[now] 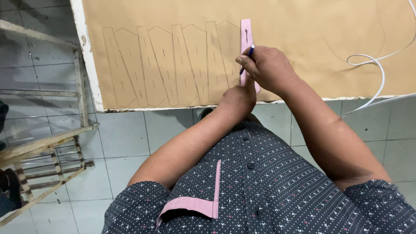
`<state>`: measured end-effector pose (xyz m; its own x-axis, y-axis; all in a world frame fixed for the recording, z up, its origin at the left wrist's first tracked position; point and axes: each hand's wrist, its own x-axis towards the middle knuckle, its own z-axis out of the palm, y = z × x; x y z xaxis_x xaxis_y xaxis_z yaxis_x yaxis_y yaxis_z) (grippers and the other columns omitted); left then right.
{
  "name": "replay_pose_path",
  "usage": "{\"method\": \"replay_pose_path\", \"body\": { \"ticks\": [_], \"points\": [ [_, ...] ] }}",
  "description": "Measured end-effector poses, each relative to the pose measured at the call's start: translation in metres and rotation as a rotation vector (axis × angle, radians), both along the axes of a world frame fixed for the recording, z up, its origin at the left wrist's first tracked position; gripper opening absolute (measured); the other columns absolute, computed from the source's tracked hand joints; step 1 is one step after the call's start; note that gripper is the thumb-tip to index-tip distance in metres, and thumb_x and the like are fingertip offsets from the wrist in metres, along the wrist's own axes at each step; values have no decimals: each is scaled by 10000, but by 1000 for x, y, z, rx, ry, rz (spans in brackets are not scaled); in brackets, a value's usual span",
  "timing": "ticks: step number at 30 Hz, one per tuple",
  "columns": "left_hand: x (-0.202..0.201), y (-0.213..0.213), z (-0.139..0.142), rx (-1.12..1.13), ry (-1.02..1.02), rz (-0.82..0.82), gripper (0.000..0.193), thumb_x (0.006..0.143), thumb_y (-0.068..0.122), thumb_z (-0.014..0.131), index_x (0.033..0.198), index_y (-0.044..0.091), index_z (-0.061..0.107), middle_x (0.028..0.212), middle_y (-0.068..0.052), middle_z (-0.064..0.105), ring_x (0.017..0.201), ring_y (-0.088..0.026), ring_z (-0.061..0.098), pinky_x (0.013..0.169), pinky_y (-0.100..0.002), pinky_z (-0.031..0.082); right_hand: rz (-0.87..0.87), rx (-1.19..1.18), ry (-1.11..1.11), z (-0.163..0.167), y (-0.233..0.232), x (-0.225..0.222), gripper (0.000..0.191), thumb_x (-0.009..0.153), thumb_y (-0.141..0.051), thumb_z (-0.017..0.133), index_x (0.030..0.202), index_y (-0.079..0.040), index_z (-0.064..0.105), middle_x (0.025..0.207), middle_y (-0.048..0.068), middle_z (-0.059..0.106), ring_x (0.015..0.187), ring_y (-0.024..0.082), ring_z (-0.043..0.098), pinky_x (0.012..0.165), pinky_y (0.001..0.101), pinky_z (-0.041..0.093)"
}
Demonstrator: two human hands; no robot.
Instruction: The person holds a pink paper pattern piece on a large sheet of brown kraft paper and traces around and along its edges with a pen, repositioning the pattern piece and flipping it over to trace additional lines onto the paper below.
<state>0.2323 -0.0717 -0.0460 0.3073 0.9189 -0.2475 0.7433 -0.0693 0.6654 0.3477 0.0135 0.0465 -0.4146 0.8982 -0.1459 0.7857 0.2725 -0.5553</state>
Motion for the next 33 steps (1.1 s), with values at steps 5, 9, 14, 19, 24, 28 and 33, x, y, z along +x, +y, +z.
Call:
{"method": "replay_pose_path", "body": {
  "ticks": [5, 9, 14, 19, 24, 28, 33],
  "points": [
    [-3, 0, 11, 26, 119, -18, 513, 1051, 264, 476, 1473, 1, 351, 818, -263, 705, 686, -442, 699, 613, -572, 565, 68, 175, -21, -6, 4, -2, 342, 1062, -357, 675, 920, -47, 709, 825, 154, 696, 771, 357, 674, 692, 459, 530],
    [-10, 5, 22, 330, 157, -82, 337, 945, 170, 535, 1237, 5, 563, 1373, -253, 587, 750, -388, 701, 566, -537, 583, 22, 369, 71, -6, 28, -3, 250, 1106, -283, 705, 1019, -49, 726, 887, 150, 697, 771, 351, 667, 702, 437, 532],
    [-18, 7, 33, 277, 207, -164, 319, 872, 99, 600, 1178, 18, 627, 1492, -187, 456, 848, -324, 700, 669, -476, 612, 56, 512, 197, -3, 64, -7, 173, 1093, -198, 711, 1032, -36, 710, 969, 135, 711, 844, 337, 680, 746, 422, 542],
    [-20, 8, 42, 275, 216, -182, 354, 827, 78, 632, 1175, 12, 624, 1488, -178, 453, 828, -318, 705, 647, -467, 610, 46, 514, 191, 1, 72, -9, 152, 1101, -186, 711, 1061, -39, 714, 958, 132, 712, 836, 332, 680, 732, 422, 532],
    [-23, 9, 46, 274, 201, -181, 383, 775, 89, 644, 1151, 16, 625, 1473, -179, 457, 876, -332, 710, 654, -464, 612, 28, 494, 239, 0, 72, -7, 155, 1107, -178, 703, 1062, -30, 715, 942, 135, 706, 825, 327, 682, 721, 415, 532],
    [-24, 9, 47, 275, 185, -180, 345, 850, 83, 629, 1188, 13, 621, 1493, -178, 461, 922, -327, 695, 702, -462, 608, -21, 491, 210, -2, 72, 2, 140, 1104, -159, 707, 1045, -32, 720, 877, 121, 696, 778, 306, 676, 693, 407, 525],
    [-27, 5, 45, 371, 222, -185, 272, 887, 117, 622, 1147, 50, 665, 1469, -132, 517, 1236, -335, 606, 960, -535, 490, -65, 484, 277, -9, 67, 13, 133, 1107, -143, 718, 1069, -16, 700, 858, 112, 694, 760, 282, 674, 687, 379, 531]
  ]
}}
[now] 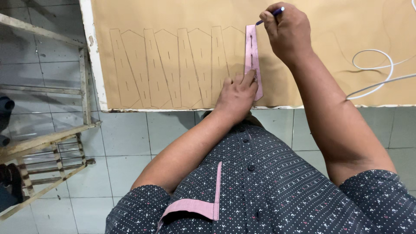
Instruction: The person holds a pink paper pattern piece on a large sheet of brown kraft paper and traces around and along its edges with a pen, repositioning the pattern piece and flipping it over to trace additional lines onto the paper below.
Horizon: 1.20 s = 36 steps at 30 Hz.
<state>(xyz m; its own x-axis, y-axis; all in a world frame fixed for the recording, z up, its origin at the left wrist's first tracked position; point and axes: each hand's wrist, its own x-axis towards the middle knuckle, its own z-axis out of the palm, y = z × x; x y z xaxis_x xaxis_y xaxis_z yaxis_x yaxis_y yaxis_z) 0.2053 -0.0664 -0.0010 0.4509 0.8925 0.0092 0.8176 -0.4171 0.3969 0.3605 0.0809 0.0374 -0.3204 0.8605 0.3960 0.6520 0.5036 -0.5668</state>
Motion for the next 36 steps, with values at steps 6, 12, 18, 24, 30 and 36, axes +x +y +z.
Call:
{"method": "replay_pose_path", "body": {
  "ticks": [6, 12, 18, 24, 30, 36],
  "points": [
    [1, 5, -11, 78, -9, 3, 328, 880, 208, 644, 1175, 71, 678, 1427, -112, 547, 1423, -275, 470, 1182, -711, 215, -12, -58, 67, -12, -23, 11, 130, 1088, -147, 712, 1096, -19, 694, 926, 141, 719, 794, 298, 704, 717, 386, 553],
    [-10, 12, -14, 4, -82, -30, 487, 821, 212, 716, 1280, 88, 605, 1452, -92, 530, 1408, -242, 467, 1161, -667, 217, -96, -156, -70, -4, -115, 33, 134, 1090, -174, 708, 1127, -47, 688, 997, 155, 722, 882, 346, 710, 765, 426, 557],
    [-16, 18, -10, -66, -127, -22, 505, 787, 210, 747, 1265, 136, 601, 1440, -44, 538, 1375, -185, 493, 1140, -598, 251, -158, -320, 2, 7, -177, 45, 135, 1060, -174, 698, 1081, -40, 695, 992, 135, 717, 848, 296, 714, 740, 371, 559],
    [-23, 21, -16, -53, -151, -47, 297, 887, 164, 701, 1184, 173, 693, 1428, -9, 554, 1362, -158, 511, 1149, -583, 254, -192, -318, 32, 3, -192, 46, 136, 1075, -177, 692, 1092, -42, 692, 1003, 123, 719, 880, 289, 717, 760, 369, 560],
    [-28, 25, -18, -94, -145, -55, 249, 926, 133, 656, 1146, 206, 747, 1475, -3, 537, 1396, -167, 486, 1169, -572, 257, -123, -307, 46, 4, -199, 35, 111, 1036, -138, 718, 1068, -35, 694, 981, 129, 706, 857, 294, 697, 747, 378, 548],
    [-28, 30, -12, -123, -91, 27, 157, 844, 247, 720, 991, 254, 777, 1548, -40, 420, 1490, -346, 255, 1183, -635, 102, 7, -320, 44, 11, -206, 25, 122, 993, -110, 721, 1079, -28, 697, 977, 123, 703, 862, 298, 695, 759, 380, 549]
  ]
}}
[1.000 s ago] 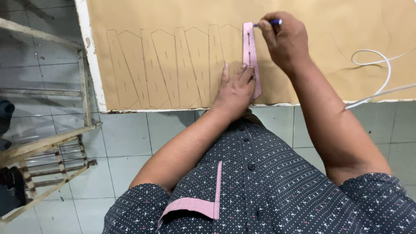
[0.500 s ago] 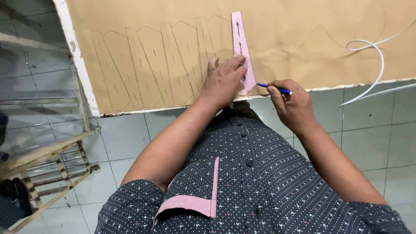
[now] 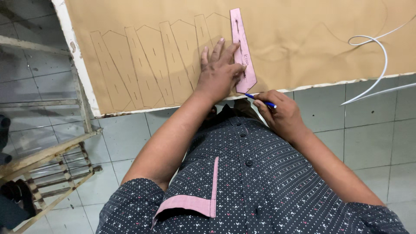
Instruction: The person holds a pink paper pattern piece on a large sheet of brown kraft paper and traces around and along its edges with a pen, repositioning the pattern piece and flipping it over to trace additional lines onto the paper below.
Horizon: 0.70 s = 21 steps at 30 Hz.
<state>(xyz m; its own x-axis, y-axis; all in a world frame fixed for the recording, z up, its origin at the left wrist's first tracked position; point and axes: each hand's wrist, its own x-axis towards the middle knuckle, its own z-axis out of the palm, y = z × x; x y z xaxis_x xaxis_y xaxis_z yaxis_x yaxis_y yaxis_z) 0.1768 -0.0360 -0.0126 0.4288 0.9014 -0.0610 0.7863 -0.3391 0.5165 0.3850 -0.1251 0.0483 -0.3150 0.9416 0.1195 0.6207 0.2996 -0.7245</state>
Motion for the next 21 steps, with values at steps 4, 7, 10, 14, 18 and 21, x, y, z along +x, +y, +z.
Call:
{"method": "replay_pose_path", "body": {
  "ticks": [4, 7, 10, 14, 18, 21],
  "points": [
    [-1, 2, 2, 20, -7, 15, 265, 869, 294, 747, 1129, 246, 726, 1580, 22, 410, 1513, -322, 244, 1197, -666, 65, 19, -2, 6, 2, 1, -1, 127, 986, -111, 726, 1071, -25, 689, 991, 126, 706, 881, 303, 695, 772, 385, 549],
    [-5, 4, 2, -65, 9, 29, 443, 810, 347, 784, 1215, 208, 671, 1585, 63, 413, 1527, -279, 246, 1211, -650, 48, 68, -28, 18, 0, 5, -5, 129, 976, -107, 726, 1069, -25, 693, 969, 130, 696, 861, 306, 686, 762, 387, 547],
    [-10, 6, 1, -93, -21, 22, 440, 822, 381, 789, 1214, 222, 667, 1584, 75, 423, 1542, -257, 238, 1233, -624, 32, 145, -11, 54, -2, 10, -7, 159, 962, -119, 730, 1085, -26, 693, 992, 134, 702, 871, 308, 694, 762, 383, 553],
    [-16, 4, 0, -68, -84, 5, 443, 839, 400, 776, 1234, 226, 674, 1592, 66, 418, 1544, -255, 223, 1224, -617, 7, 31, 21, 37, 0, 11, -5, 108, 993, -104, 724, 1060, -29, 684, 966, 134, 695, 856, 312, 690, 754, 394, 543],
    [-17, 1, -1, -83, -75, 3, 418, 864, 409, 757, 1232, 226, 679, 1611, 72, 403, 1563, -250, 208, 1238, -600, 6, -62, 55, 22, 1, 20, -2, 99, 1028, -97, 718, 1089, -26, 686, 984, 143, 694, 862, 314, 689, 749, 389, 544],
    [-16, 3, 0, -101, -68, 12, 440, 843, 423, 758, 1233, 235, 679, 1599, 84, 406, 1551, -237, 212, 1237, -605, -1, -68, 43, 37, 0, 26, -3, 98, 1038, -99, 712, 1100, -28, 687, 990, 144, 692, 858, 302, 691, 743, 378, 546]
  ]
}}
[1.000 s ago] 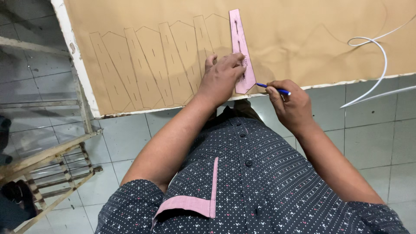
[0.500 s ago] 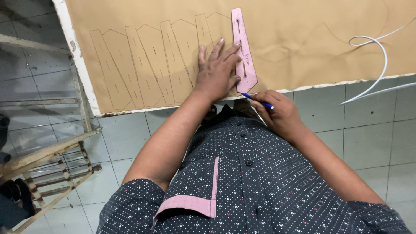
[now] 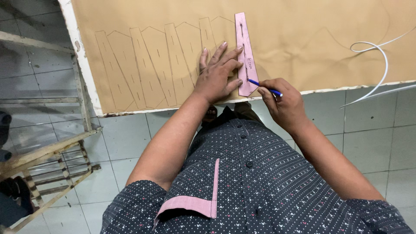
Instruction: The person holds a pink paper pattern piece on a large sheet of brown kraft paper and traces around and along its edges with a pen, repositioning the pattern piece and flipping it over to trace additional lines onto the paper below.
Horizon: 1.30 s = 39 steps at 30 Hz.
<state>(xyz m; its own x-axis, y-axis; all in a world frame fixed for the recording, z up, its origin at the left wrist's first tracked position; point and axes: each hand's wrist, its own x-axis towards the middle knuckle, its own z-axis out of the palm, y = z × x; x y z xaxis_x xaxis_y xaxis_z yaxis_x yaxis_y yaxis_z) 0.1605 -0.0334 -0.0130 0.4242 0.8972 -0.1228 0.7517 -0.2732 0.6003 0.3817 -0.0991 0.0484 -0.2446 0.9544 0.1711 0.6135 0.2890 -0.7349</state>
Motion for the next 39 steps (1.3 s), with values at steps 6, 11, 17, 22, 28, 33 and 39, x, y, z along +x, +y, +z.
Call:
{"method": "replay_pose_path", "body": {
  "ticks": [6, 11, 17, 22, 28, 33, 39],
  "points": [
    [1, -1, 1, 7, 9, 2, 425, 845, 428, 763, 1215, 236, 677, 1601, 89, 408, 1553, -231, 221, 1240, -604, 18, 4, -10, -36, 0, 7, -1, 99, 1038, -110, 715, 1078, -24, 691, 972, 144, 693, 821, 293, 690, 718, 372, 544],
    [-1, -3, 1, 26, -11, 6, 441, 835, 420, 773, 1222, 232, 676, 1594, 88, 410, 1546, -237, 231, 1232, -619, 26, 22, 94, -95, -5, 29, -6, 127, 1058, -144, 725, 1064, -25, 682, 975, 140, 704, 831, 306, 692, 733, 385, 550],
    [-2, -4, 4, -5, -3, 3, 416, 837, 416, 780, 1200, 237, 687, 1599, 97, 406, 1551, -232, 229, 1237, -618, 24, 11, 143, -124, -13, 58, -12, 142, 1074, -156, 738, 1074, -23, 686, 967, 143, 710, 822, 311, 699, 729, 389, 556],
    [-2, -5, 7, -14, -5, 14, 448, 818, 421, 788, 1220, 247, 692, 1592, 102, 410, 1546, -222, 233, 1242, -606, 24, -50, 56, 5, -16, 73, -12, 152, 1083, -156, 722, 1143, -18, 700, 1003, 142, 733, 804, 267, 719, 725, 356, 569],
    [-2, -8, 10, -19, -7, 10, 453, 826, 434, 787, 1228, 251, 688, 1596, 102, 406, 1543, -220, 230, 1241, -595, 12, 48, 204, 2, -13, 73, -13, 143, 1096, -135, 733, 1164, -21, 680, 1073, 140, 719, 921, 289, 717, 800, 360, 577],
    [-2, -9, 11, -11, 13, 8, 449, 838, 428, 775, 1242, 253, 683, 1600, 105, 407, 1551, -219, 225, 1249, -588, 5, 60, 142, -166, -7, 60, -14, 96, 1035, -127, 753, 1064, -47, 707, 960, 131, 702, 809, 304, 692, 716, 391, 545],
    [-4, -9, 12, -8, 0, 12, 438, 839, 440, 773, 1224, 248, 691, 1599, 97, 406, 1545, -223, 232, 1244, -595, 19, -22, 127, 23, -15, 83, -14, 139, 1100, -124, 719, 1185, -18, 691, 1044, 134, 716, 890, 250, 718, 788, 345, 566]
  ]
}}
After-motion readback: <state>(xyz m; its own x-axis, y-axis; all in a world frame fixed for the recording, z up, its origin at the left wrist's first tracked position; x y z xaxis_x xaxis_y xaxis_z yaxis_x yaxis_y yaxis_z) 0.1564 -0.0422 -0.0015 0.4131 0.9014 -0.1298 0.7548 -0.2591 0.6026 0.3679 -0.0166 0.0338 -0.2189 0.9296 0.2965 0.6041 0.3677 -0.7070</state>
